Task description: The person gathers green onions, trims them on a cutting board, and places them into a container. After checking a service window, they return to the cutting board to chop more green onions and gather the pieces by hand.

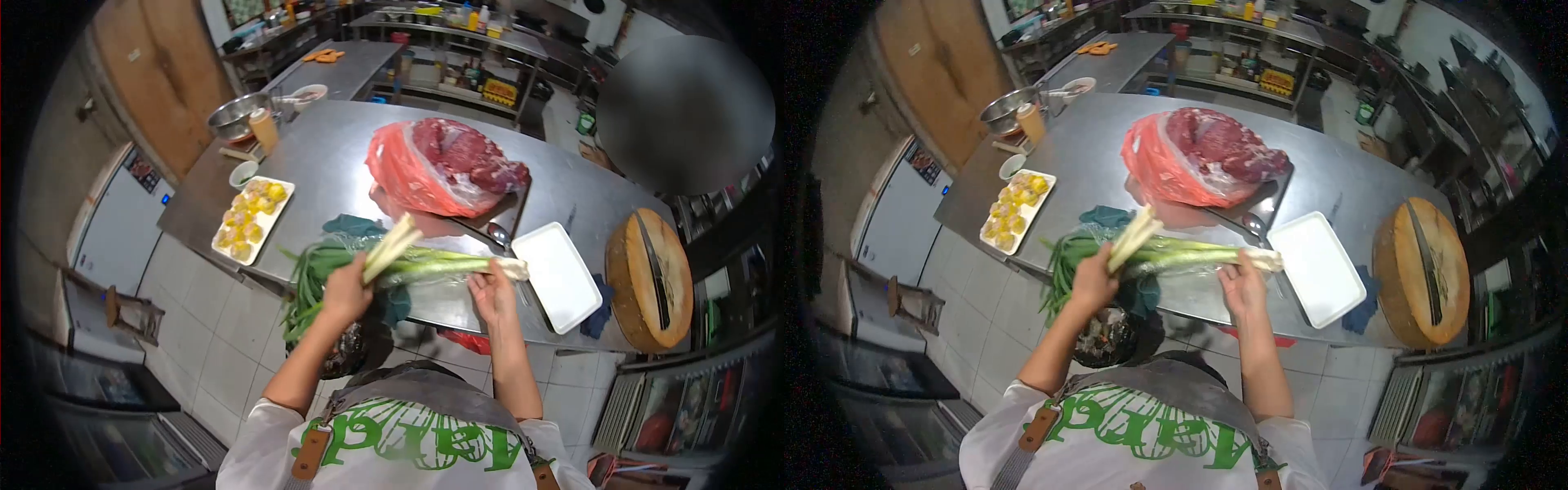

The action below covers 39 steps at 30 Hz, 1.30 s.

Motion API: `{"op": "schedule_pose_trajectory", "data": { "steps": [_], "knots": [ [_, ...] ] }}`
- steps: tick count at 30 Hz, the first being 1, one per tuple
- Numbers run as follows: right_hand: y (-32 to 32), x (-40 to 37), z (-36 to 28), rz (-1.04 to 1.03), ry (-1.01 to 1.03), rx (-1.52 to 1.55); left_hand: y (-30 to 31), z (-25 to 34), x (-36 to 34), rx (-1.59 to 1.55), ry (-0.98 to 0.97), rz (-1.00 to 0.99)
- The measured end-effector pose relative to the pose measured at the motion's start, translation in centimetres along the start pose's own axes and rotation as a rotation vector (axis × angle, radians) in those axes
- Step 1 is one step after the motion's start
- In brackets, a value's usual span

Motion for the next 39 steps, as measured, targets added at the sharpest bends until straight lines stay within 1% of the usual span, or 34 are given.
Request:
{"op": "schedule_pose_trajectory", "data": {
  "steps": [1,2,3,4,5,6,8,9,10,12,13,15,16,17,18,20,21,22,23,24,26,27,28,29,30,31,32,34,35,36,37,38,39],
  "knots": [
    [0.1,-0.4,0.0,-0.052,-0.025,-0.031,0.0,-0.3,0.9,0.034,-0.033,0.031],
    [0.7,-1.2,-0.5,-0.039,-0.005,-0.024,-0.1,-0.6,1.8,0.068,-0.067,0.062],
    [0.0,-2.8,-0.8,-0.017,-0.088,0.014,-0.2,-0.7,2.5,0.101,-0.044,-0.015],
    [-0.5,-4.2,-1.0,0.004,-0.172,0.051,-0.2,-0.5,2.9,0.109,-0.055,-0.021],
    [-0.4,-5.3,-1.5,0.028,-0.15,-0.014,-0.2,-0.1,3.0,0.14,-0.047,-0.052],
    [-0.2,-6.7,-2.2,0.039,-0.132,-0.01,0.1,0.3,3.0,0.171,-0.039,-0.083],
    [-0.5,-9.1,-3.9,-0.061,-0.049,-0.397,0.8,1.0,2.5,0.091,-0.063,-0.101],
    [-0.2,-10.1,-4.6,-0.046,-0.027,-0.392,1.1,1.6,2.1,0.021,-0.069,-0.118],
    [0.1,-11.0,-5.7,-0.017,0.07,-0.489,1.5,2.6,1.8,0.012,-0.096,-0.13],
    [1.0,-12.9,-7.8,0.051,0.26,-0.687,2.5,4.4,1.1,-0.202,-0.039,-0.16],
    [1.4,-13.4,-8.7,0.075,0.361,-0.726,2.8,5.8,0.8,-0.209,-0.061,-0.172],
    [1.4,-14.3,-9.6,0.084,0.413,-0.709,2.3,8.7,0.0,-0.458,-0.092,-0.349],
    [1.1,-14.7,-10.0,0.076,0.45,-0.699,0.8,10.0,-0.4,-0.522,-0.254,-0.346],
    [0.8,-15.0,-9.9,0.043,0.45,-0.683,-0.5,11.7,-0.9,-0.598,-0.297,-0.545],
    [0.1,-15.6,-9.8,0.063,0.468,-0.679,-1.4,14.2,-1.9,-0.669,-0.337,-0.75],
    [-2.3,-16.6,-8.9,-0.163,0.427,-0.647,-3.3,19.2,-3.7,-0.756,-0.363,-1.167],
    [-2.4,-16.6,-9.0,-0.174,0.541,-0.699,-4.7,21.2,-4.2,-0.751,-0.381,-1.187],
    [-2.4,-16.7,-9.5,-0.186,0.654,-0.752,-6.5,23.0,-4.8,-0.778,-0.414,-1.259],
    [-1.5,-17.0,-10.6,-0.095,0.528,-0.637,-8.1,24.6,-5.2,-0.801,-0.446,-1.328],
    [-0.4,-17.2,-11.7,-0.082,0.545,-0.632,-9.1,25.9,-5.2,-0.792,-0.462,-1.341],
    [2.3,-17.2,-14.0,-0.042,0.569,-0.661,-11.2,28.5,-5.4,-0.809,-0.437,-1.447],
    [1.9,-18.1,-15.8,-0.016,0.588,-0.683,-12.2,29.8,-5.3,-0.8,-0.453,-1.458],
    [3.1,-18.2,-17.4,-0.007,0.601,-0.681,-13.1,31.3,-5.4,-0.834,-0.498,-1.505],
    [4.6,-18.1,-19.1,0.059,0.6,-0.788,-13.8,33.0,-5.4,-0.872,-0.542,-1.547],
    [5.8,-18.1,-20.9,0.123,0.59,-0.897,-14.2,34.6,-5.2,-0.875,-0.55,-1.549],
    [5.9,-18.3,-23.2,0.106,0.616,-0.872,-14.2,36.0,-4.0,-0.867,-0.487,-1.419],
    [6.9,-18.4,-25.7,0.161,0.739,-1.034,-14.3,37.4,-2.5,-0.861,-0.422,-1.28],
    [6.4,-19.8,-31.3,0.258,1.037,-1.361,-15.4,38.8,1.8,-0.871,-0.434,-0.953],
    [7.2,-19.6,-33.7,0.237,1.025,-1.362,-16.0,39.3,3.9,-0.796,-0.351,-0.862],
    [7.8,-19.3,-36.1,0.28,1.111,-1.524,-16.6,39.8,5.8,-0.715,-0.266,-0.772],
    [8.2,-19.1,-37.8,0.321,1.202,-1.683,-17.7,40.0,7.3,-0.675,-0.201,-0.738],
    [8.6,-18.6,-39.0,0.291,1.204,-1.679,-19.1,40.3,8.7,-0.638,-0.142,-0.698],
    [8.9,-17.8,-40.0,0.287,1.178,-1.769,-20.6,40.6,10.0,-0.639,-0.128,-0.676]
  ]
}}
Point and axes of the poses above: each hand's wrist, its own x-axis towards the middle knuckle, its own y-axis out of the back of the hand, z = x × y, the point moved 5 cm from there along x, towards the middle knuckle, and after that the axes turned 6 degrees about x, right-handed, at the moved point
